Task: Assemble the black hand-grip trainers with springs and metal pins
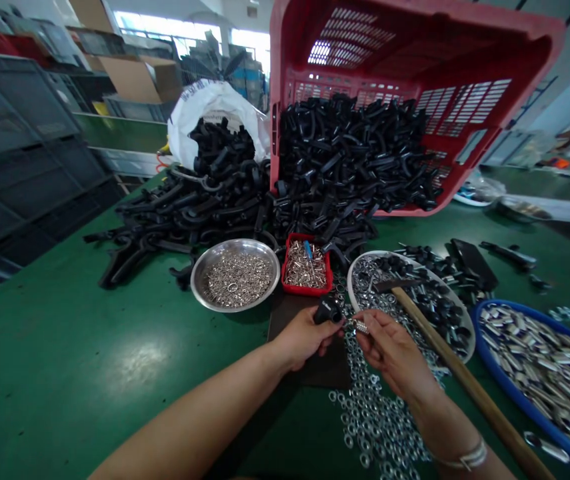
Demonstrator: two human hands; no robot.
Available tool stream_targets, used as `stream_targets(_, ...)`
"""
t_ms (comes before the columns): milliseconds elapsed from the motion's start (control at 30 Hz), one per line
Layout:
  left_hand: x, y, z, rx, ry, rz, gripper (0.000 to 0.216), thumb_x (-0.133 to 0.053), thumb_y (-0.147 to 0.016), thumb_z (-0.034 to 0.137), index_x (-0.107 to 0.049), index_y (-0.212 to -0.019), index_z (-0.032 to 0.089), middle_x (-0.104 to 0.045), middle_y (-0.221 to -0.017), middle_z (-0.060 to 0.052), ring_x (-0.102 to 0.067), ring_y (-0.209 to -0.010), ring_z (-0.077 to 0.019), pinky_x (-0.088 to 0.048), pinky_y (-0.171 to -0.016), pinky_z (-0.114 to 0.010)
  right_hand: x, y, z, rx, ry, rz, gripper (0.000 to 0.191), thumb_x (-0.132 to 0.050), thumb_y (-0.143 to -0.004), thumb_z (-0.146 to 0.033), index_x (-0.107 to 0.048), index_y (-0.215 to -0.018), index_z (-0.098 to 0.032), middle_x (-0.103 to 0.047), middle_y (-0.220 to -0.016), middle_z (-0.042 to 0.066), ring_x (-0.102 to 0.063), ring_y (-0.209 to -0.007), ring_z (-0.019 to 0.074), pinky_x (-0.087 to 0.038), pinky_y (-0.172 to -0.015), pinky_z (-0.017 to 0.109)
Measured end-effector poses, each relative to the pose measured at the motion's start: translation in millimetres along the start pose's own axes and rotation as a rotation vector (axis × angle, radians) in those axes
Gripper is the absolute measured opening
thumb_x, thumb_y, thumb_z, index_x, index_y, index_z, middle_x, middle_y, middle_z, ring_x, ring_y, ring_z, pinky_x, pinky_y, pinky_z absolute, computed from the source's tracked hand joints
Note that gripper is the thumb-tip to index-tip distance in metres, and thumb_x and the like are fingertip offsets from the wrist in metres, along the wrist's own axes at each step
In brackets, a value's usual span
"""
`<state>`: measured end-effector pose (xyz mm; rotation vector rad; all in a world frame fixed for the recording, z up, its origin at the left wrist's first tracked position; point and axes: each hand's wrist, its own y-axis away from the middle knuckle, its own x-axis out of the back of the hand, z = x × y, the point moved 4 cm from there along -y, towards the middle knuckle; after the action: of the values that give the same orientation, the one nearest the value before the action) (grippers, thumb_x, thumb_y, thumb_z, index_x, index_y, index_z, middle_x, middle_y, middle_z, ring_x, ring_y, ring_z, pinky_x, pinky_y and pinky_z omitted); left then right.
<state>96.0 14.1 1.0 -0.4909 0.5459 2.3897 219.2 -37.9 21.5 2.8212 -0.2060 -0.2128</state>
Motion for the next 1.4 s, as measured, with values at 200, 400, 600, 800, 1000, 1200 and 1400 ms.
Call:
stream_targets(200,0.6,-0.4,-5.5,-0.007,0.099,0.021,0.039,-0.069,-0.061,0.044,-0.047,-0.074,0.015,-0.049,-0.063,0.004,-0.031,-0.042,-0.0012,-0.025,-0.036,-0.015,7.2,-5.6,-6.3,0.082,0.246,0.022,0.035,-0.053,-0.075,-0.052,-0.051,-0.084,-0.018,-0.045,-0.052,-0.006,-0.030,-0.037,0.0031,-0.019,-0.033,0.015)
stream_targets(400,-4.2,2.1,-18.1,0.045,0.065,0.091,0.037,-0.069,-0.061,0.041,-0.049,-0.077,0.015,-0.047,-0.062,0.004,-0.034,-0.043,-0.0030,-0.026,-0.035,-0.015,4.6,-0.5,-24.8,0.542,0.635,0.273,0.021,-0.050,-0.081,-0.039,-0.057,-0.086,-0.019,-0.062,-0.078,0.005,-0.060,-0.069,0.0161,-0.050,-0.064,0.030)
stream_targets(600,-3.8,11.8,-13.2,0.310,0.356,-0.074,0.028,-0.067,-0.066,0.026,-0.052,-0.086,0.015,-0.048,-0.077,0.002,-0.037,-0.044,0.0003,-0.023,-0.035,-0.010,-15.9,-3.6,-51.2,0.634,0.516,0.177,0.014,-0.045,-0.086,-0.031,-0.053,-0.087,-0.020,-0.063,-0.078,0.003,-0.063,-0.070,0.0145,-0.051,-0.063,0.029)
stream_targets(800,-2.1,11.5,-13.5,0.392,0.455,-0.175,0.018,-0.061,-0.072,0.022,-0.053,-0.086,0.014,-0.048,-0.078,0.001,-0.038,-0.044,-0.0001,-0.023,-0.035,-0.009,-32.9,-4.1,-65.4,0.786,0.765,0.076,0.013,-0.043,-0.085,-0.024,-0.056,-0.085,-0.020,-0.064,-0.074,0.002,-0.062,-0.072,0.0133,-0.048,-0.068,0.028)
stream_targets(1000,-2.1,12.6,-15.6,0.473,0.499,-0.260,0.012,-0.059,-0.074,0.020,-0.053,-0.081,0.014,-0.048,-0.073,0.001,-0.035,-0.041,0.0001,-0.021,-0.035,-0.009,-35.1,-7.5,-60.3,0.904,0.921,-0.100,0.013,-0.045,-0.084,-0.019,-0.058,-0.087,-0.022,-0.065,-0.083,0.002,-0.060,-0.082,0.0135,-0.046,-0.075,0.029)
stream_targets(1200,-8.4,23.8,-8.0,0.516,0.559,-0.571,0.025,-0.056,-0.069,0.016,-0.056,-0.092,0.008,-0.046,-0.069,0.000,-0.028,-0.041,-0.0005,-0.017,-0.035,-0.011,-20.2,-32.3,-47.3,0.528,0.718,-0.190,0.016,-0.045,-0.085,-0.031,-0.056,-0.080,-0.020,-0.063,-0.072,0.000,-0.062,-0.067,0.0130,-0.050,-0.061,0.027)
stream_targets(1400,-1.3,14.0,-9.4,0.469,0.782,-0.476,0.037,-0.051,-0.076,0.043,-0.053,-0.097,0.013,-0.041,-0.066,0.002,-0.029,-0.042,-0.0022,-0.022,-0.037,-0.011,11.2,-46.5,-33.9,0.453,0.669,0.113,0.025,-0.044,-0.083,-0.040,-0.056,-0.090,-0.018,-0.065,-0.078,0.005,-0.063,-0.071,0.0165,-0.050,-0.062,0.030)
